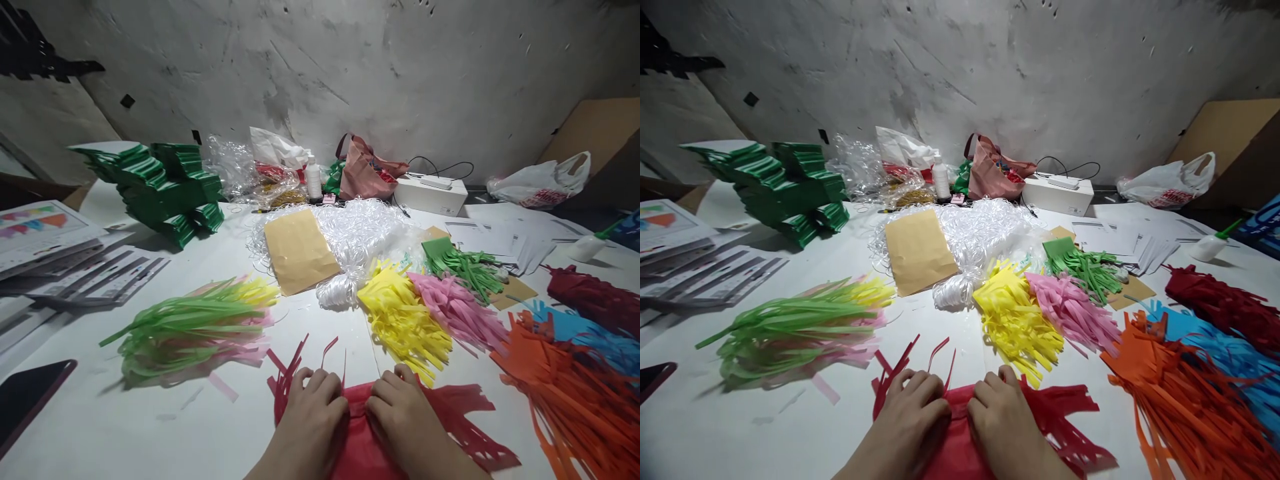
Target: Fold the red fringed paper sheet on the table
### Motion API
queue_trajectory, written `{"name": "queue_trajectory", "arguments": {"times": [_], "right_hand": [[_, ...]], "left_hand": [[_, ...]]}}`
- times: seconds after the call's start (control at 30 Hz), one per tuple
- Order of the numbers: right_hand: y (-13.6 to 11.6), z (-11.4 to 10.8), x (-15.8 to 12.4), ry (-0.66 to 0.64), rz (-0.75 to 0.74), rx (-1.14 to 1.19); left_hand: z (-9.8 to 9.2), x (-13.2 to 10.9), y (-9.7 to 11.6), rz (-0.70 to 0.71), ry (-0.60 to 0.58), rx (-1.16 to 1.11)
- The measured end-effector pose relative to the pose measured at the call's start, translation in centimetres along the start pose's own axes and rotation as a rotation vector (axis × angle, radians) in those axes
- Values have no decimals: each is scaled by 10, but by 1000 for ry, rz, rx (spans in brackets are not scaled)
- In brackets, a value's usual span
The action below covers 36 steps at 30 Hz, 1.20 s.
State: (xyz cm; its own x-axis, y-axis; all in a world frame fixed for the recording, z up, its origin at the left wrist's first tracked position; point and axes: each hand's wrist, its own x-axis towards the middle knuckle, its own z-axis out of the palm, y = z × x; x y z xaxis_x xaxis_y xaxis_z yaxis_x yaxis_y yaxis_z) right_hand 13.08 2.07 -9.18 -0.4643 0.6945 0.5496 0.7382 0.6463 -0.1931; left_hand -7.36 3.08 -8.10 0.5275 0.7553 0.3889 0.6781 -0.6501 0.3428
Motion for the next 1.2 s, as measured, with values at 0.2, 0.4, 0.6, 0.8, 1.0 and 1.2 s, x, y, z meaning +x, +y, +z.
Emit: {"name": "queue_trajectory", "arguments": {"times": [0.2,0.4,0.6,0.8,1.0,1.2], "right_hand": [[-3,-2,-2,-46,72,84],[-6,3,0,20,-85,-106],[-3,-8,-6,-25,-148,-145],[3,-13,-22,-28,-43,-50],[-3,-10,-20,33,225,175],[1,-11,-22,-43,337,311]], "left_hand": [[6,0,-3,61,58,66],[1,5,-1,28,-19,-27],[9,-2,-5,96,66,174],[6,-9,-5,101,47,203],[7,0,-2,-35,-40,203],[0,10,3,-159,-191,218]]}}
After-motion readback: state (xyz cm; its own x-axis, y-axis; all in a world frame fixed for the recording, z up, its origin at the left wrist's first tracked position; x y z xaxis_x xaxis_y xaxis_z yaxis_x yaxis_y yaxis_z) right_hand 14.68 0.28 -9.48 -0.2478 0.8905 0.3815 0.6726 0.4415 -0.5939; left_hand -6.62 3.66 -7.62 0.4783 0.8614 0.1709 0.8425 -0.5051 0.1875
